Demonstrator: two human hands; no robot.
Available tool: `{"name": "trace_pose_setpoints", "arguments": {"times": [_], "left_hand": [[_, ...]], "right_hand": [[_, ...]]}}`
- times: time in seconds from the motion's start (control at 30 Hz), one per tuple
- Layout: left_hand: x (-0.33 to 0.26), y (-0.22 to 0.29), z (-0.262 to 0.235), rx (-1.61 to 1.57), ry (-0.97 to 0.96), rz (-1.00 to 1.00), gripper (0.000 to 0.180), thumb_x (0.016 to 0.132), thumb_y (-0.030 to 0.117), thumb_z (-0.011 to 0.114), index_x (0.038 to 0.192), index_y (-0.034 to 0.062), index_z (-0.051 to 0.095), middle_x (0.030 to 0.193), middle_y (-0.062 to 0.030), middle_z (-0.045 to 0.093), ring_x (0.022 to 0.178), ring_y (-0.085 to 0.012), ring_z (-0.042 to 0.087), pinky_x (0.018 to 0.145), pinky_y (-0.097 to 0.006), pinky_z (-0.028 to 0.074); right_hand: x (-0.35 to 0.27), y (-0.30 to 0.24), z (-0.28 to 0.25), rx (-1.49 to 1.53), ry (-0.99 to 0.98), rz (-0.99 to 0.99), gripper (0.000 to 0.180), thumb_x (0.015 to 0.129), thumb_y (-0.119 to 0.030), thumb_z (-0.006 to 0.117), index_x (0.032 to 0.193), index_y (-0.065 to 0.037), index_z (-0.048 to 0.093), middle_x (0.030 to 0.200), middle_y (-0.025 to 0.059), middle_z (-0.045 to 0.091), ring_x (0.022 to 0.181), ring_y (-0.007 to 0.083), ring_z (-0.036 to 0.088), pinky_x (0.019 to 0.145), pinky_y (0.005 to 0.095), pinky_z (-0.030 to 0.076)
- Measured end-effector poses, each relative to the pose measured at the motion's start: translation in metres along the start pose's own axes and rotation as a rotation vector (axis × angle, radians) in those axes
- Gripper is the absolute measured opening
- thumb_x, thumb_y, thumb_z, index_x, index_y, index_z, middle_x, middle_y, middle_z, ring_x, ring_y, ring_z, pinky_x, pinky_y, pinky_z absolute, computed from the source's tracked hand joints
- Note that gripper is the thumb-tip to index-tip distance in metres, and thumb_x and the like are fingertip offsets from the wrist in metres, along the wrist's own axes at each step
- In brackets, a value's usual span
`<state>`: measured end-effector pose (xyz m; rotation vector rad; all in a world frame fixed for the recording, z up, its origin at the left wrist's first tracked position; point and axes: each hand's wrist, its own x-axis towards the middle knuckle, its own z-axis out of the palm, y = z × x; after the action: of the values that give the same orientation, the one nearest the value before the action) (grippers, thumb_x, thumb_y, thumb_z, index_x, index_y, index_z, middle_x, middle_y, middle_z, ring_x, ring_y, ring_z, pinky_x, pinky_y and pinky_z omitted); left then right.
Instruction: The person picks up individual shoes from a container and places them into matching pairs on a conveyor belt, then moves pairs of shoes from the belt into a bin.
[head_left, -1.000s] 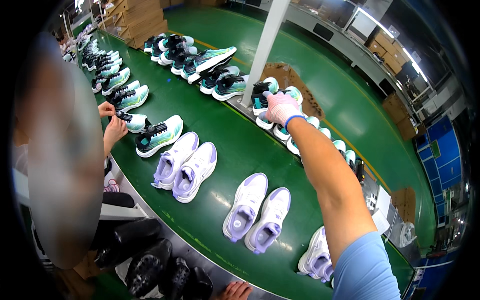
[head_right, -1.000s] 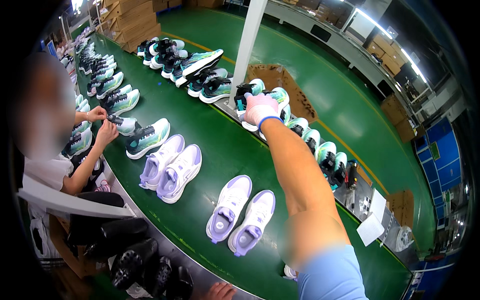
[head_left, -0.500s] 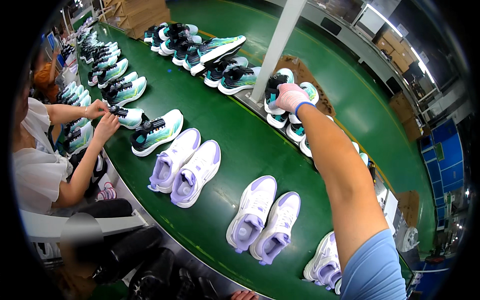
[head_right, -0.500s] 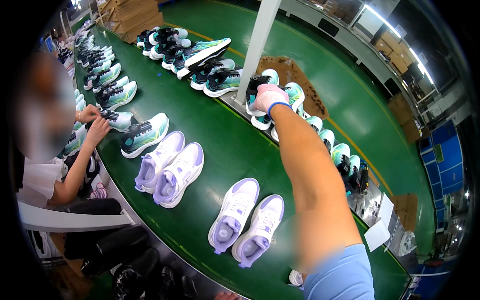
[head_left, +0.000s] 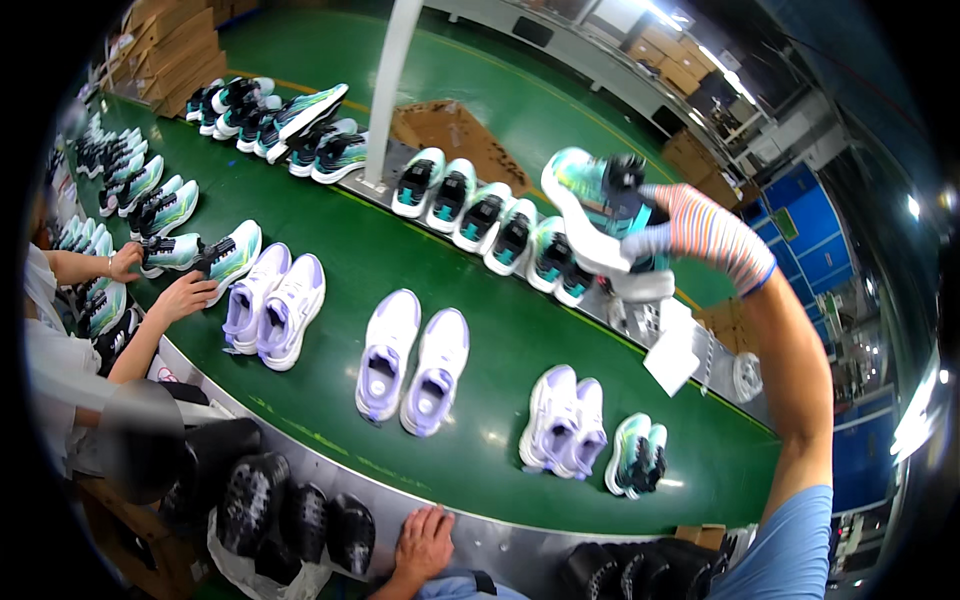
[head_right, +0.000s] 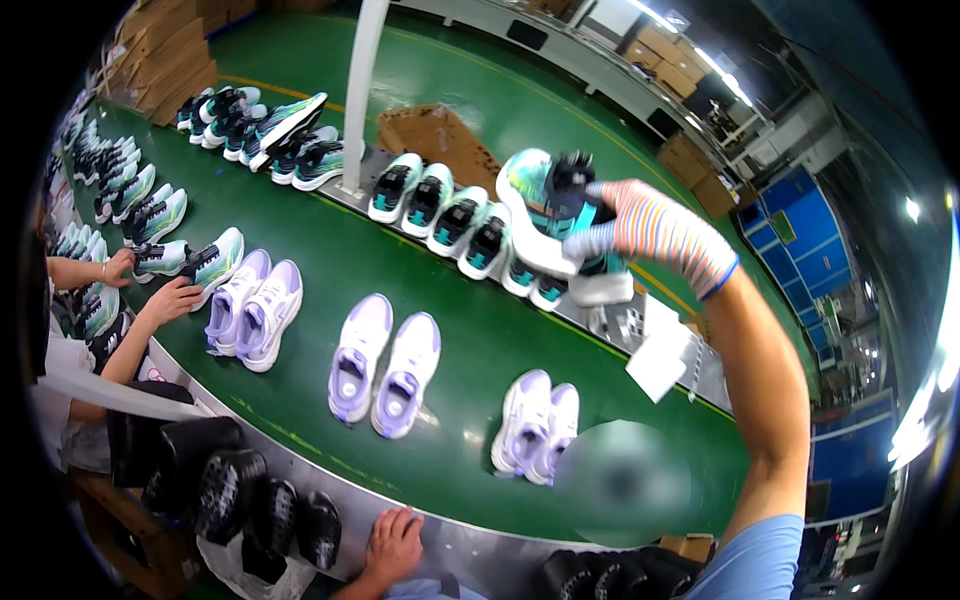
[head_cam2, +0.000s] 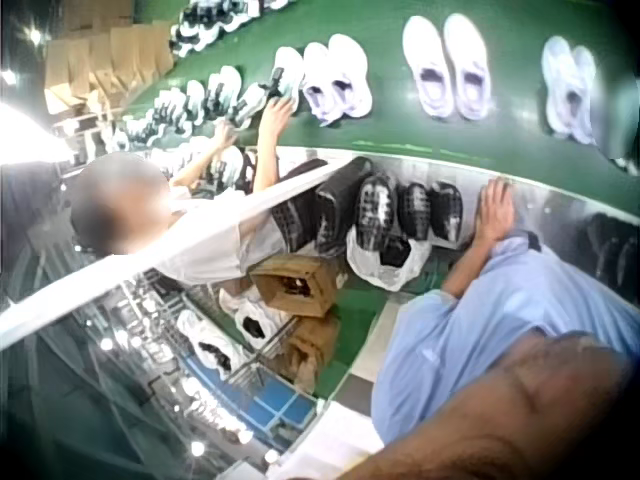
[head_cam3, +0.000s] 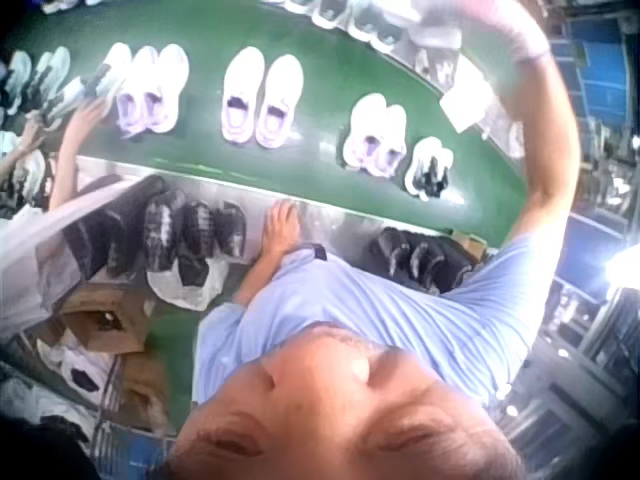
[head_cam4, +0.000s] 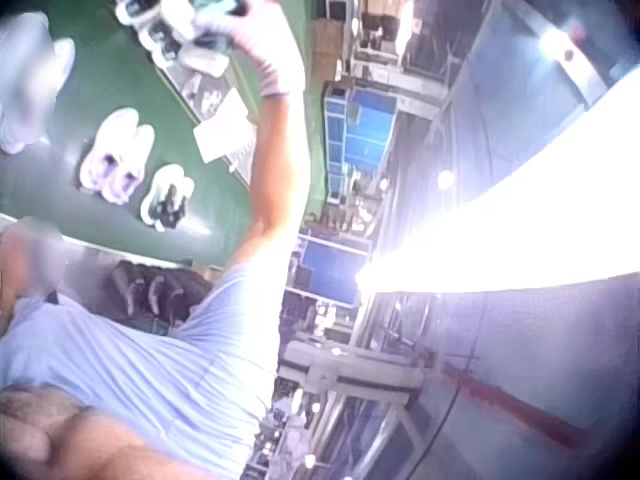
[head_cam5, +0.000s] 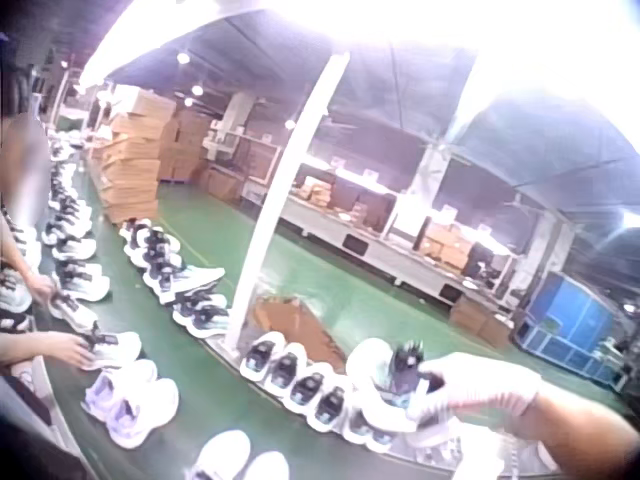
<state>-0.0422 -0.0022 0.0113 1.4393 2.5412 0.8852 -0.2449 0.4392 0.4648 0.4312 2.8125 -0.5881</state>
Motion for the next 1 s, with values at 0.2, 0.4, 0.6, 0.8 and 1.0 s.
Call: {"name": "trace_pose_setpoints", "arguments": {"times": [0.2,0.4,0.6,0.8,1.0], "left_hand": [[0.002,0.001,-0.012,-0.153,-0.043,-0.072,0.045,0.083,0.023,0.072,0.124,0.0062,0.066,0.139,-0.0183,0.054,0.129,-0.0413,0.049,0.111,-0.054,0.039],[0.013,0.016,-0.044,-1.471,-0.164,-0.807,0.089,0.095,0.038,0.071,0.161,0.0028,0.025,0.160,-0.0234,0.037,0.144,-0.0323,0.041,0.111,-0.043,0.043],[-0.015,0.029,0.001,-1.100,-0.187,-0.692,0.116,0.074,0.039,0.091,0.160,-0.0010,0.024,0.155,-0.0291,0.040,0.142,-0.0350,0.045,0.112,-0.043,0.043],[-0.019,0.044,0.001,-0.925,-0.257,-0.645,0.100,0.077,0.025,0.087,0.157,0.0000,0.031,0.138,-0.0267,0.055,0.118,-0.0360,0.064,0.099,-0.043,0.054],[-0.014,0.054,0.021,-0.719,-0.327,-0.450,0.083,0.078,0.013,0.078,0.152,0.0068,0.042,0.129,-0.0295,0.062,0.117,-0.0449,0.062,0.103,-0.048,0.048]], "right_hand": [[-0.140,-0.003,0.121,0.139,-0.092,0.051,0.049,0.077,-0.035,0.084,0.114,-0.004,0.072,0.098,0.0128,0.077,0.089,0.0177,0.072,0.083,0.0334,0.056],[-0.253,-0.012,0.326,0.055,-0.238,0.049,0.050,0.077,-0.043,0.083,0.110,-0.007,0.073,0.092,0.0175,0.072,0.089,0.0315,0.071,0.081,0.0412,0.057],[-0.310,-0.038,0.425,0.022,-0.309,-0.006,0.050,0.081,-0.026,0.079,0.125,-0.010,0.060,0.121,0.0219,0.059,0.113,0.0387,0.061,0.091,0.0483,0.055],[-0.359,0.004,0.477,0.169,-0.102,0.141,0.036,0.085,-0.021,0.073,0.116,-0.005,0.062,0.117,0.0201,0.062,0.110,0.0396,0.062,0.094,0.0481,0.053],[-0.351,-0.003,0.492,0.205,0.139,0.263,0.037,0.087,-0.032,0.072,0.113,-0.007,0.065,0.116,0.0195,0.064,0.110,0.0391,0.063,0.092,0.0493,0.054]]}}
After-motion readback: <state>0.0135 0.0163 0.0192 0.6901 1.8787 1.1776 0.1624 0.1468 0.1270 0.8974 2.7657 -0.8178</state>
